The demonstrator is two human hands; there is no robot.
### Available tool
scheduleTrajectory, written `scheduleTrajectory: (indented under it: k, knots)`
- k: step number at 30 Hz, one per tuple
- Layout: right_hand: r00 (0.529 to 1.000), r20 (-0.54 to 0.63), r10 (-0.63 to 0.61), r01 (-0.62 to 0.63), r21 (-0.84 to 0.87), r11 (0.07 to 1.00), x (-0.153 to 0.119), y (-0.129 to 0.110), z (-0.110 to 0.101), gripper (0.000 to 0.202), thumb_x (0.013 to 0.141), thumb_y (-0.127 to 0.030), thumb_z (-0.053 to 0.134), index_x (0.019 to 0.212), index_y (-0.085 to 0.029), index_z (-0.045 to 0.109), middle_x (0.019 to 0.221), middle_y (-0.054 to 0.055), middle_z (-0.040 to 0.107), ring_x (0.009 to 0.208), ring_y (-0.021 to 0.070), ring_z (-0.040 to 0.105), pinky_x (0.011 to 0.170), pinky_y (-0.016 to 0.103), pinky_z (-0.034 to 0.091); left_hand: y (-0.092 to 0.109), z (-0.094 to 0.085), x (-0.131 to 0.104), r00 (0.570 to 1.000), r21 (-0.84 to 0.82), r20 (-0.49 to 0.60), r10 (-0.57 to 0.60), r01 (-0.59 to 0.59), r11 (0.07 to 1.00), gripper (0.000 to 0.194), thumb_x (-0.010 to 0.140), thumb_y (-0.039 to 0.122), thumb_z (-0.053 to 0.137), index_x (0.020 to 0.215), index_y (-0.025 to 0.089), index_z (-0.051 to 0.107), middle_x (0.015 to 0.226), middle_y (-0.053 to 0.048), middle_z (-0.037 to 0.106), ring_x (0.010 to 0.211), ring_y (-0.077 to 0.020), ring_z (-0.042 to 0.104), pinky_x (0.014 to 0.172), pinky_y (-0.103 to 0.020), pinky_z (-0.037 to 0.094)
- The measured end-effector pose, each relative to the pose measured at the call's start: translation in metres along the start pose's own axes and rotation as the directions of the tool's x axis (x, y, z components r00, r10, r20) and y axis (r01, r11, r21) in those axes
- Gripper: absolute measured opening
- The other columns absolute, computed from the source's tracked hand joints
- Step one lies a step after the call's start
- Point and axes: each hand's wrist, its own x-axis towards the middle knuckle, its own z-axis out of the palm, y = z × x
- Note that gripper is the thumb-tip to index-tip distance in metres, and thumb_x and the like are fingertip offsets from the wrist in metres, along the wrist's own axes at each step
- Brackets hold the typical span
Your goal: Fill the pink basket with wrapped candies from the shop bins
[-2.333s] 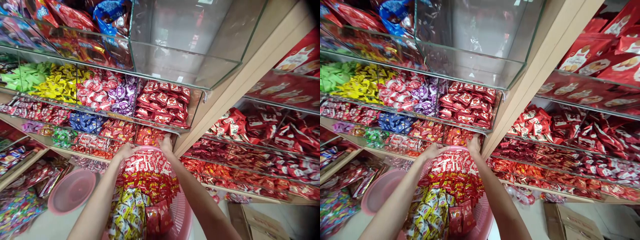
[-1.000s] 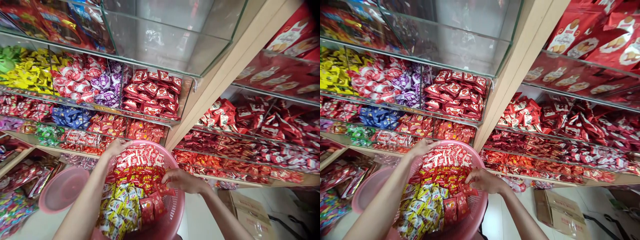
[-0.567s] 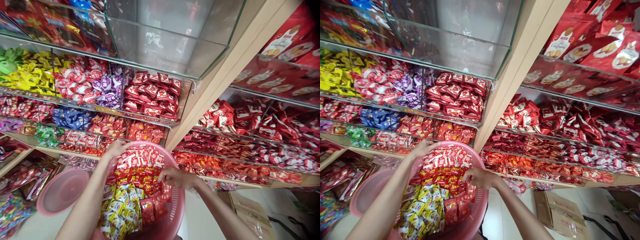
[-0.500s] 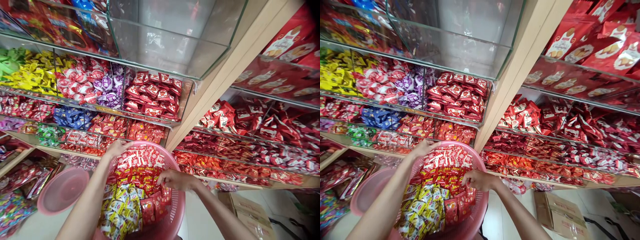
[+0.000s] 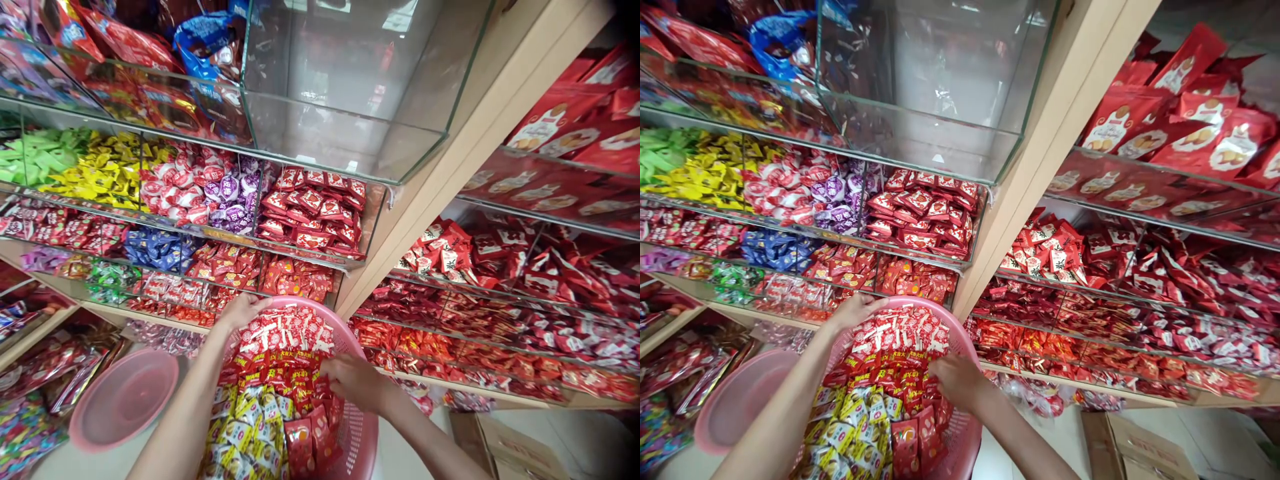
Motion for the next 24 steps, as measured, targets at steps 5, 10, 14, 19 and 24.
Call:
scheduleTrajectory:
  k: [5, 10, 14, 19, 24]
  knots:
    - [0.973, -0.230, 0.030, -0.054, -0.103, 0.993, 0.037, -0.013, -0.040, 0.024, 0.093, -0.018, 0.036, 0.092, -0.018, 0.060, 0.091, 0.007, 0.064, 0.086, 0.0184, 0.059, 0.077, 0.030, 0.043, 0.000, 0.000, 0.000, 1.000, 0.037, 0.000, 0.007, -0.007, 0.999, 0.059, 0.062, 0.078, 0.050, 0.049, 0.021, 0.042, 0.041, 0.005, 0.038, 0.047, -0.0133, 0.040, 0.056, -0.026, 0.027]
    - [0.864, -0.433, 0.255, -0.374, -0.215, 0.902, 0.102, -0.008, -0.056, 0.038, 0.086, 0.002, 0.035, 0.115, -0.013, 0.054, 0.118, 0.014, 0.056, 0.111, 0.0207, 0.052, 0.087, 0.028, 0.041, 0.001, -0.001, -0.002, 1.000, 0.034, -0.008, 0.001, 0.000, 0.999, 0.058, 0.061, 0.078, 0.050, 0.050, 0.021, 0.042, 0.042, 0.005, 0.040, 0.049, -0.0147, 0.043, 0.057, -0.026, 0.028]
    - [0.795, -0.473, 0.380, -0.515, -0.193, 0.835, 0.132, 0.004, -0.052, 0.037, 0.084, 0.003, 0.038, 0.117, -0.006, 0.051, 0.110, 0.023, 0.057, 0.106, 0.0271, 0.055, 0.082, 0.035, 0.045, 0.001, -0.001, -0.002, 1.000, 0.020, -0.009, 0.004, -0.004, 1.000, 0.056, 0.062, 0.076, 0.051, 0.051, 0.021, 0.045, 0.045, 0.003, 0.046, 0.053, -0.0165, 0.049, 0.058, -0.025, 0.030]
    - [0.765, -0.517, 0.385, -0.546, -0.202, 0.813, 0.136, 0.013, -0.039, 0.037, 0.088, 0.000, 0.031, 0.118, -0.007, 0.051, 0.111, 0.022, 0.056, 0.106, 0.0245, 0.054, 0.086, 0.034, 0.044, 0.001, -0.002, -0.001, 1.000, 0.035, -0.025, -0.003, 0.004, 0.999, 0.057, 0.063, 0.076, 0.050, 0.050, 0.021, 0.046, 0.047, 0.003, 0.048, 0.053, -0.0160, 0.049, 0.058, -0.025, 0.029]
    - [0.759, -0.535, 0.370, -0.546, -0.214, 0.810, 0.135, 0.015, -0.033, 0.039, 0.088, 0.000, 0.028, 0.118, -0.010, 0.051, 0.118, 0.022, 0.050, 0.108, 0.0249, 0.051, 0.088, 0.036, 0.043, 0.001, -0.001, -0.002, 0.999, 0.030, -0.034, 0.000, 0.001, 1.000, 0.058, 0.061, 0.078, 0.050, 0.050, 0.021, 0.045, 0.045, 0.003, 0.047, 0.052, -0.0159, 0.048, 0.056, -0.025, 0.029]
